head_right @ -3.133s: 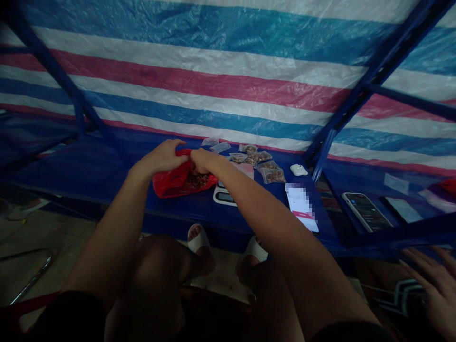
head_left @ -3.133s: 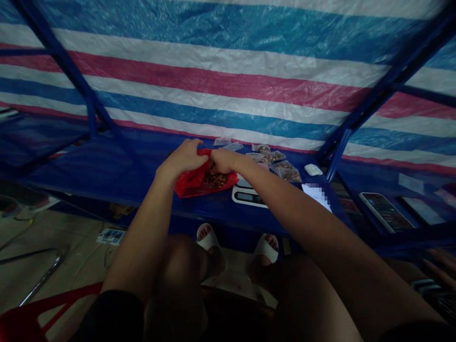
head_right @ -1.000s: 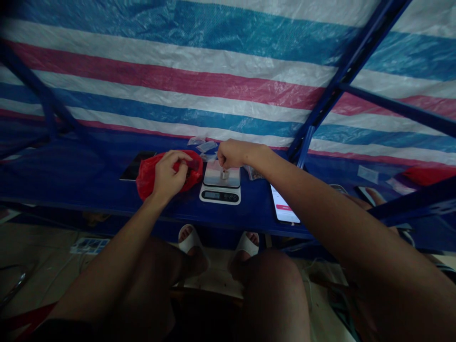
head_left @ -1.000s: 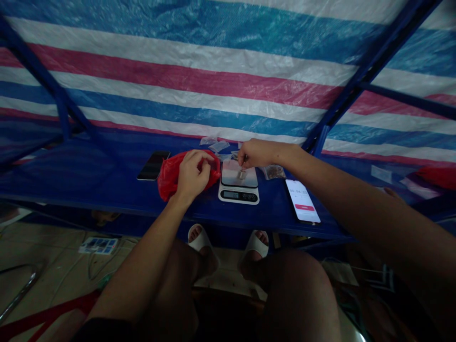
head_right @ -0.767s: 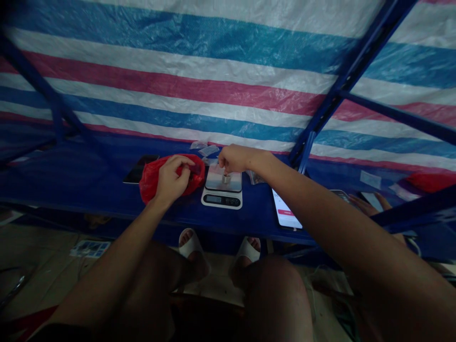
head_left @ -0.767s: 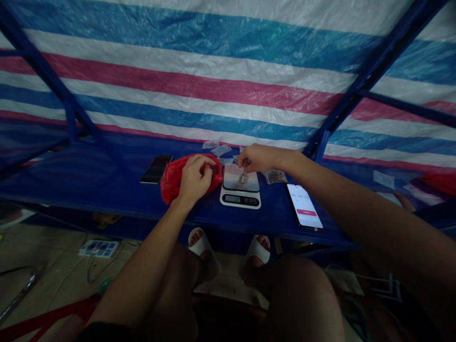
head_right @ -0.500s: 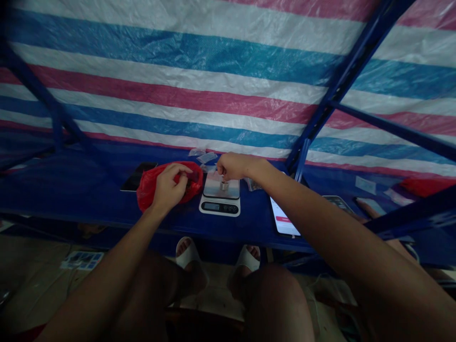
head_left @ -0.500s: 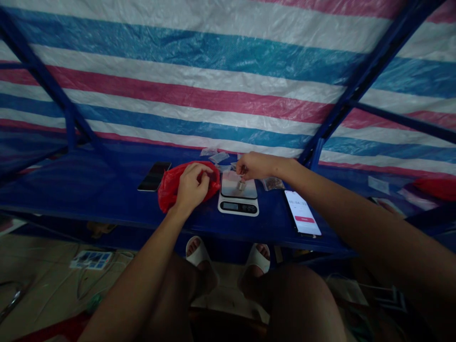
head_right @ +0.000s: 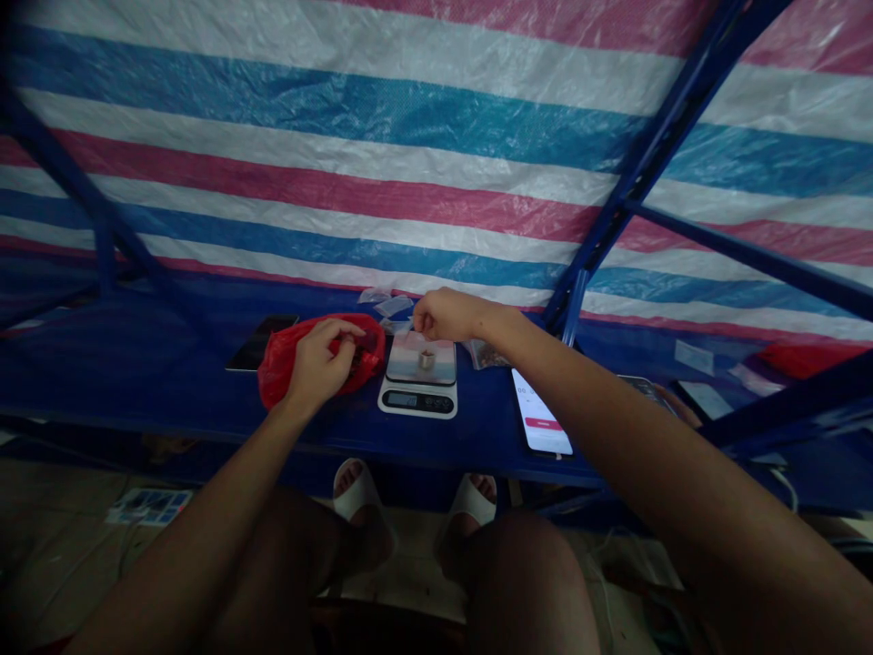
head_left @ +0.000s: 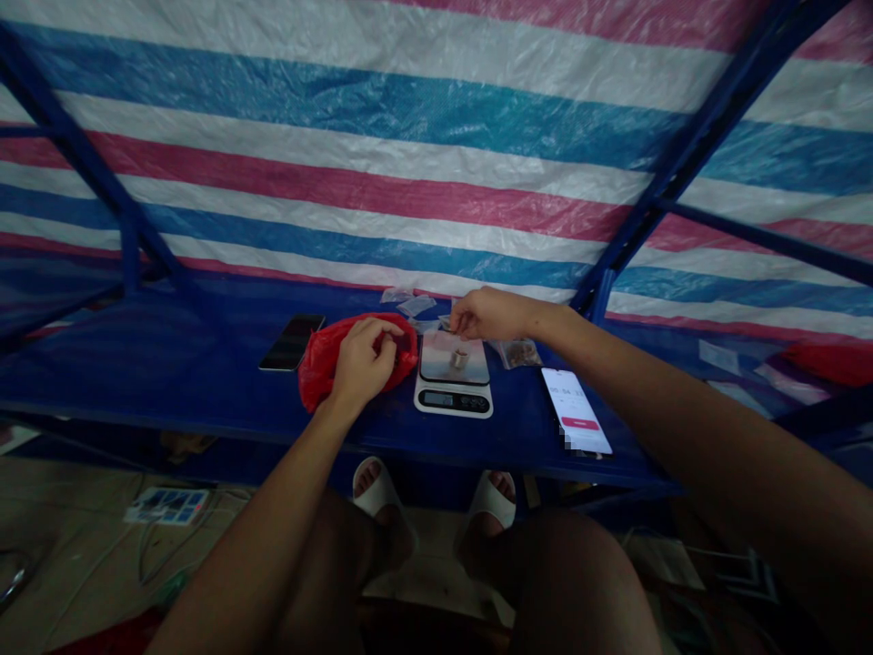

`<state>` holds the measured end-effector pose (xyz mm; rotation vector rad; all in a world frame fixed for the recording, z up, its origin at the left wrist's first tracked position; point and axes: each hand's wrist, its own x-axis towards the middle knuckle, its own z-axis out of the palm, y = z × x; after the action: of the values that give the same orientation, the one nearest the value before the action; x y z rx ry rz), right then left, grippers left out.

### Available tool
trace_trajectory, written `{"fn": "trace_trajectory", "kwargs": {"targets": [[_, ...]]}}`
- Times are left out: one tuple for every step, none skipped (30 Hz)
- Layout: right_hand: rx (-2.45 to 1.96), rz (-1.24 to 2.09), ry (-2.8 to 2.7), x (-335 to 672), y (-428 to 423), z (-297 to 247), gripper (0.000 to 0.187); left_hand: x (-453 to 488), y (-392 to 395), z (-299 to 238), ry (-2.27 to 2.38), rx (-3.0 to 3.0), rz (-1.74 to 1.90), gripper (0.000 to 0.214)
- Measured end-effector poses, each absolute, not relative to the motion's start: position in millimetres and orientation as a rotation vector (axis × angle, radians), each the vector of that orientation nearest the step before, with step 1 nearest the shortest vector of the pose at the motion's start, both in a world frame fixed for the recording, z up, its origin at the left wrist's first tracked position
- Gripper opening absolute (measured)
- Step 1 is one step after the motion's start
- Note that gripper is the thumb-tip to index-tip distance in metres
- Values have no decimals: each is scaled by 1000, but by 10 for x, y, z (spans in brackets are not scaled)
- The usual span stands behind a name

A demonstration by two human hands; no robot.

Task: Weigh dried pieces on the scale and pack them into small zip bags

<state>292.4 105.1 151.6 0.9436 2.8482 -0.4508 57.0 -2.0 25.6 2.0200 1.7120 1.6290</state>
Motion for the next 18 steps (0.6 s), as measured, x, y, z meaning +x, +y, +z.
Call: {"fn": "trace_trajectory", "kwargs": {"targets": [[954, -458, 2864, 2932, 1056, 1535, 27, 563, -18, 250, 1720, 2015, 1616, 21], [964, -458, 2878, 2941, 1061, 1549, 25, 556, -15, 242, 1729, 2007, 1593, 21], [973, -459, 2891, 2949, 1068, 1557, 22, 548, -13, 234, 1736, 1995, 1562, 21], [983, -471, 2902, 2956, 1076, 1557, 21, 542, -11, 226, 1740, 1979, 1525, 21], [994, -499, 2913, 2963, 1085, 1548, 21, 536, -10, 219, 1744, 1961, 1485, 21], [1002, -542, 2921, 2969, 1095, 1530, 21, 532, -10, 214, 1747, 1946, 1441, 22], [1004, -594, 2925, 2974, 1107, 1505, 21, 529, -11, 212, 1756, 1938, 1397, 23], [997, -640, 2924, 2977, 1121, 1476, 22, 527, -13, 212, 1772, 1937, 1353, 24], [978, -663, 2921, 2980, 1136, 1445, 21, 525, -16, 213, 1795, 1942, 1308, 24], [952, -660, 2918, 2981, 1152, 1415, 19, 523, -20, 216, 1821, 1949, 1264, 24], [923, -639, 2914, 2981, 1166, 1387, 17, 519, -24, 220, 1849, 1954, 1221, 25], [900, -609, 2909, 2979, 1179, 1365, 15, 512, -27, 224, 1877, 1955, 1178, 25], [888, -579, 2901, 2976, 1187, 1349, 14, 504, -29, 229, 1902, 1957, 1135, 25], [883, -554, 2889, 2973, 1190, 1338, 14, 492, -31, 233, 1923, 1964, 1090, 26], [885, -538, 2875, 2970, 1188, 1334, 15, 479, -32, 238, 1943, 1978, 1045, 26], [892, -527, 2866, 2967, 1181, 1335, 16, 464, -32, 243, 1960, 2000, 1002, 27], [898, -518, 2859, 2965, 1169, 1339, 17, 448, -33, 250, 1975, 2030, 961, 28], [907, -510, 2855, 2963, 1153, 1347, 18, 434, -34, 256, 1988, 2065, 921, 30]]}}
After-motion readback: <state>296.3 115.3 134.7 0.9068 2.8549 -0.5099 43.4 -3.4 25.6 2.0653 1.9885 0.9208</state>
